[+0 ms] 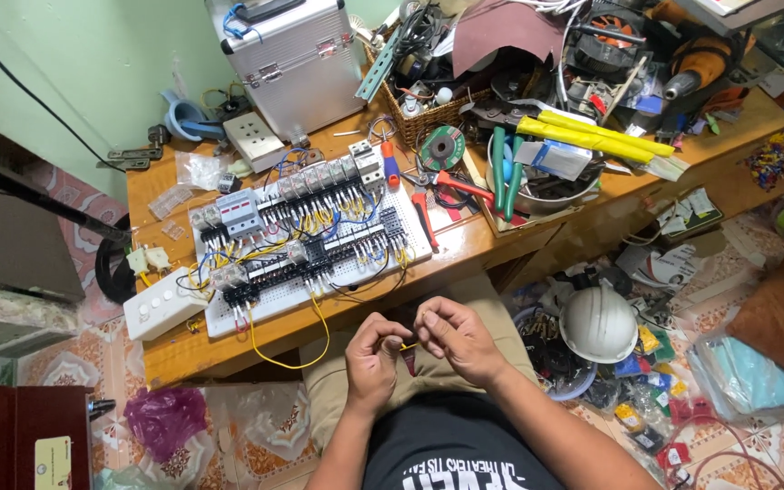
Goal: The person works on an electronics project on a breadboard, using pliers to strip wires and a screwdriver to tighten connections. They handle various colored wires and components, occasionally picking up tools from the cluttered table.
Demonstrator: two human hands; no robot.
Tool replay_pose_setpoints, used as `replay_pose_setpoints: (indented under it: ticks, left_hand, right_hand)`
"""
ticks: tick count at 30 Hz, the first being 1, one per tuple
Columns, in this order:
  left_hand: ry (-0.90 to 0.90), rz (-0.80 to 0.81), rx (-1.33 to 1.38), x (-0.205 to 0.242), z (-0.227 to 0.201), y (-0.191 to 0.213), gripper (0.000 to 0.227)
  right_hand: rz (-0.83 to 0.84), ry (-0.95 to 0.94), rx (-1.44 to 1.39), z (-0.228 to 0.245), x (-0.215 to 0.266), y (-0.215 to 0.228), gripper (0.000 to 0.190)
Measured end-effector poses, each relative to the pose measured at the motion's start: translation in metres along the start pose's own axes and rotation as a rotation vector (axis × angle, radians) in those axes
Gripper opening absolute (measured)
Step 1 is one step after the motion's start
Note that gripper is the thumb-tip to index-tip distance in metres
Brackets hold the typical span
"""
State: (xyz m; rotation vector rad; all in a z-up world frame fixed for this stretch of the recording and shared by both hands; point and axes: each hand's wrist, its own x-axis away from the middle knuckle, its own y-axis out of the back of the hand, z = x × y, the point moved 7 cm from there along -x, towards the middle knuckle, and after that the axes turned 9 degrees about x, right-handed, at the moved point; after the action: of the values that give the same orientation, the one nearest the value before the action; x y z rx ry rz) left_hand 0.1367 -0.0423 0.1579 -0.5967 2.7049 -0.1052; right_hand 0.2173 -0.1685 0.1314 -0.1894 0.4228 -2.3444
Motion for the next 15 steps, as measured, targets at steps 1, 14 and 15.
replay_pose_setpoints:
  ticks: [1, 14, 15]
  left_hand:
    - [0.000, -0.004, -0.002, -0.001, -0.002, 0.000, 0.044]
    - [0.055, -0.076, 0.009, 0.012, 0.025, 0.014, 0.036]
    - [0.124, -0.120, 0.036, 0.014, 0.032, 0.019, 0.035]
  right_hand:
    - [0.004, -0.002, 0.000, -0.001, -0.001, 0.001, 0.017]
    - [-0.017, 0.025, 0.263, -0.026, 0.000, -0.005, 0.031]
    - [-0.010, 0.027, 0.295, -0.026, 0.000, -0.007, 0.031]
